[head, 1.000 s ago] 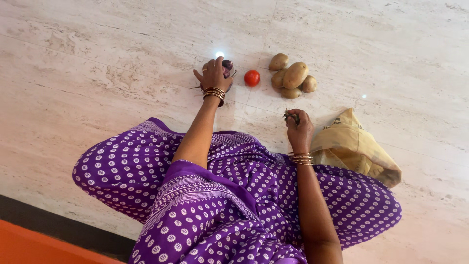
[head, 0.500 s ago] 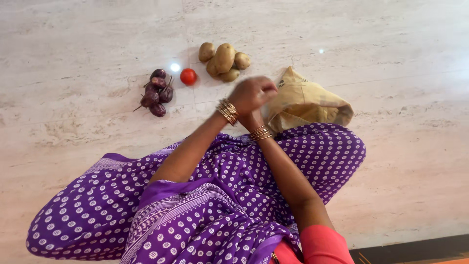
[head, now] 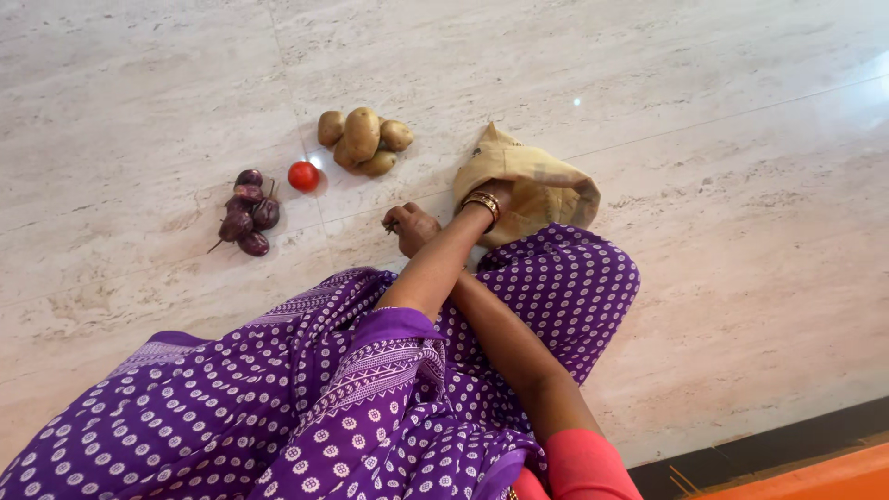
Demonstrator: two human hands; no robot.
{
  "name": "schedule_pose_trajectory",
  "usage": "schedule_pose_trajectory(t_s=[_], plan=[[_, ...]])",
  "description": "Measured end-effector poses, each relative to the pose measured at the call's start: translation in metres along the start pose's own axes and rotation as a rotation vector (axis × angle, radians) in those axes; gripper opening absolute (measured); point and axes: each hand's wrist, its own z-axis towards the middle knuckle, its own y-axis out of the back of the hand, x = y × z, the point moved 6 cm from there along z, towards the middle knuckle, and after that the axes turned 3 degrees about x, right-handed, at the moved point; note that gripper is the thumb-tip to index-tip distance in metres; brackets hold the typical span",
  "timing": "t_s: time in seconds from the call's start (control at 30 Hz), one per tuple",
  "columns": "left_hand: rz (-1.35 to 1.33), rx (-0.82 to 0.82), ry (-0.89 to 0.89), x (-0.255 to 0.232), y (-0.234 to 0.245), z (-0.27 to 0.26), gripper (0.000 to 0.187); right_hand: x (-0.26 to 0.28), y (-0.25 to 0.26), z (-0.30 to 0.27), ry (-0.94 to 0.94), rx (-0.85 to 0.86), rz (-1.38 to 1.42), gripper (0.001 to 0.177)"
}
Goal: The person sits on the floor and peels small eggplants by hand, removing the skin in strips. The person places the peeled eggplants into a cloth bag along with potatoes and a tomato.
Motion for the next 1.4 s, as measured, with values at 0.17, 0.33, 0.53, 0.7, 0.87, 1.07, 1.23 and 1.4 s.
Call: schedule_pose_trajectory(t_s=[0.17,0.33,0.53,0.7,0.87,1.07,1.23,1.4], plan=[[0.02,0.015,0.009,-0.017,0.01,-0.006,0.029,0.004,0.001,-0.002,0.008,0.064,-0.008,0.018],[0.038,0.031,-0.023,-0.035,0.018,0.012,0.034,0.014,0.012,-0.004,0.007,0.088,0.008,0.018],[0.03,0.051,-0.007,-0.032,0.01,0.024,0.041,0.008,0.008,0.001,0.007,0.082,0.017,0.018],[-0.003,0.083,-0.036,-0.002,0.011,-0.008,0.048,-0.017,-0.002,0.017,0.129,0.027,0.092,0.019],[-0.13,0.077,-0.147,-0.015,0.032,-0.058,0.054,-0.046,-0.023,0.027,0.122,-0.025,0.081,0.022],[-0.849,-0.152,-0.251,0.031,0.078,-0.111,0.056,-0.071,-0.005,0.041,0.123,-0.065,0.716,0.024],[-1.549,-0.383,-0.313,0.12,0.098,-0.172,0.045,-0.047,0.063,0.025,-0.037,-0.377,0.68,0.023],[-1.959,-0.546,-0.259,0.17,0.078,-0.206,0.033,0.022,0.107,-0.012,0.113,-0.502,0.552,0.023]])
